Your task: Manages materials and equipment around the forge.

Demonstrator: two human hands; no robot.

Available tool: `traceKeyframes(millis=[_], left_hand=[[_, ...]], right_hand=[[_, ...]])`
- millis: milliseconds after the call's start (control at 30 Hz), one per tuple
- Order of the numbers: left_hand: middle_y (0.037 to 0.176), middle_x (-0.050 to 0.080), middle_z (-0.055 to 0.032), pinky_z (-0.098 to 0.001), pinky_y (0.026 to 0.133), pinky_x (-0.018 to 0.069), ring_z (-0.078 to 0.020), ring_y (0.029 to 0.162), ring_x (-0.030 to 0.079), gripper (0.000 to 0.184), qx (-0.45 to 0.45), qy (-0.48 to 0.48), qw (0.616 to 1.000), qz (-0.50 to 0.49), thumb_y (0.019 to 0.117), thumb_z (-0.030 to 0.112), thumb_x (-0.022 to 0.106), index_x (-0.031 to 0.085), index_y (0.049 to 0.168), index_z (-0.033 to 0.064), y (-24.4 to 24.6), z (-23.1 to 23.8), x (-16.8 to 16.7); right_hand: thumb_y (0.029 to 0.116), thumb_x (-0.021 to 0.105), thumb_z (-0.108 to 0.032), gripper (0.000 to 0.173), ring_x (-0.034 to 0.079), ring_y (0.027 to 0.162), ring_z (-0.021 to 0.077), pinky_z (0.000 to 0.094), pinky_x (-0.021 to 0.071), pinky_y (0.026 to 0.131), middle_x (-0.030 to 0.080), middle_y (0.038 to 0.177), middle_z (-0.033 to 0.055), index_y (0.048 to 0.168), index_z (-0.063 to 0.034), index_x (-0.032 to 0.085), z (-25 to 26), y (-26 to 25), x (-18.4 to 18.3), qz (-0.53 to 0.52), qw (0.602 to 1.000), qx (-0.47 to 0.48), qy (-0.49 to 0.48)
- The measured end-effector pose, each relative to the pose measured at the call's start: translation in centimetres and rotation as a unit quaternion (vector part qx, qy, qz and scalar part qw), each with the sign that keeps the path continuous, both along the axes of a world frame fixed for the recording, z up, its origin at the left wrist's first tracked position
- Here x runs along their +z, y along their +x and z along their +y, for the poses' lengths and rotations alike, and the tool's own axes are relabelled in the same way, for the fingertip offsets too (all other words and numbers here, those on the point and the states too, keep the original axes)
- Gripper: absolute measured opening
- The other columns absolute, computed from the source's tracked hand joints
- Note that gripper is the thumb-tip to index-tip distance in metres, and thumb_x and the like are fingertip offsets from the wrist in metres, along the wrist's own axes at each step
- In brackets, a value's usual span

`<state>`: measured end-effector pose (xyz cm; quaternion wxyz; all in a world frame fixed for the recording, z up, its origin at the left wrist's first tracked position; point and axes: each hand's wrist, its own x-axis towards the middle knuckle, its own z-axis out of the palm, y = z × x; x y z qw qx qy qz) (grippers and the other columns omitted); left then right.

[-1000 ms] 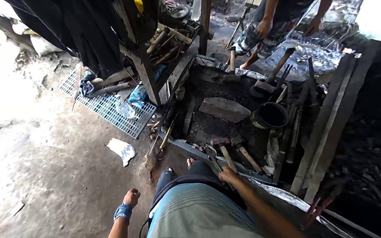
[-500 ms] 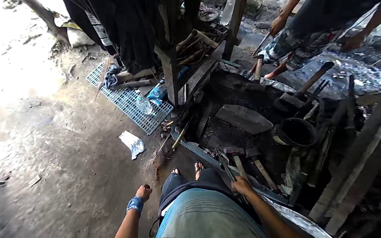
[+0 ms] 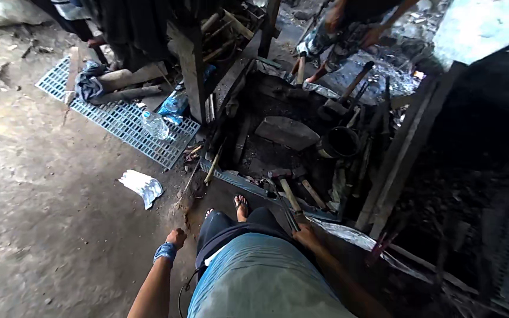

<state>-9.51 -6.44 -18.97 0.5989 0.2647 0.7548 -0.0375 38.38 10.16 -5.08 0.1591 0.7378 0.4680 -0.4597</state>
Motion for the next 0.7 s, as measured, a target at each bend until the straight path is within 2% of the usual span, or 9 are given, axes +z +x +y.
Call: traceKeyframes(millis=[67,267,333,433,600,700], left_hand=[[0.12,0.069,-0.0249,-0.0557,0.092,0.0563,-0.038,0.103,0.071,0.04,-0.014,-0.005,1.0,-0.001,0.1051,0.029,0.058,0.062,0.132,-0.0013,-0.5,0.1,-0.5],[0.119,0.07,-0.0234,-0.0559,0.089,0.0571,-0.0373,0.102,0.072,0.039,-0.062,-0.008,0.998,0.002,0.1053,0.029,0.057,0.063,0.131,0.0006,-1.9,1.8,-1.0],[0.12,0.07,-0.0234,-0.0564,0.09,0.0567,-0.0377,0.103,0.071,0.037,-0.069,0.003,0.998,0.006,0.105,0.027,0.058,0.063,0.131,0.0008,-2.3,2.9,-1.0],[0.12,0.07,-0.0239,-0.0568,0.089,0.0569,-0.0384,0.102,0.071,0.036,-0.064,0.02,0.998,0.0,0.1056,0.024,0.058,0.062,0.132,0.0001,-2.3,4.7,-0.9],[0.12,0.07,-0.0239,-0.0583,0.088,0.0568,-0.0386,0.104,0.071,0.036,-0.115,0.01,0.993,-0.005,0.106,0.023,0.057,0.061,0.134,0.0006,-1.4,7.9,-1.3],[0.122,0.069,-0.0245,-0.0584,0.089,0.0559,-0.0392,0.104,0.07,0.036,-0.173,-0.008,0.985,-0.004,0.1061,0.023,0.057,0.061,0.134,0.0004,-0.5,9.6,-2.5]], right_hand=[[0.0968,0.067,-0.012,0.025,0.065,0.104,0.0363,0.0543,0.0514,0.093,0.068,0.11,0.0245,0.116,0.0048,0.067,-1.6,0.6,-0.7,0.002,1.0,-0.022,0.01],[0.0982,0.068,-0.015,0.034,0.063,0.117,0.0377,0.0553,0.0495,0.101,0.065,0.124,0.0259,0.126,0.0031,0.064,-6.5,1.2,-0.9,0.0,0.995,-0.103,-0.004],[0.0955,0.07,-0.015,0.035,0.064,0.113,0.0368,0.0555,0.0508,0.097,0.066,0.121,0.0249,0.125,0.0021,0.065,-7.9,1.5,-1.4,0.011,0.991,-0.134,0.0],[0.0958,0.068,-0.015,0.035,0.064,0.115,0.0365,0.0558,0.0509,0.098,0.066,0.123,0.0241,0.127,0.0011,0.065,-9.5,2.0,-1.1,0.013,0.985,-0.173,-0.003],[0.0924,0.069,-0.014,0.037,0.067,0.105,0.0354,0.0565,0.0539,0.092,0.068,0.116,0.0222,0.126,-0.001,0.064,-12.8,3.2,0.6,0.031,0.968,-0.249,0.014],[0.0935,0.068,-0.011,0.035,0.069,0.091,0.0331,0.0529,0.0575,0.083,0.068,0.109,0.0218,0.127,-0.0001,0.062,-14.6,3.9,2.3,0.032,0.951,-0.308,0.02]])
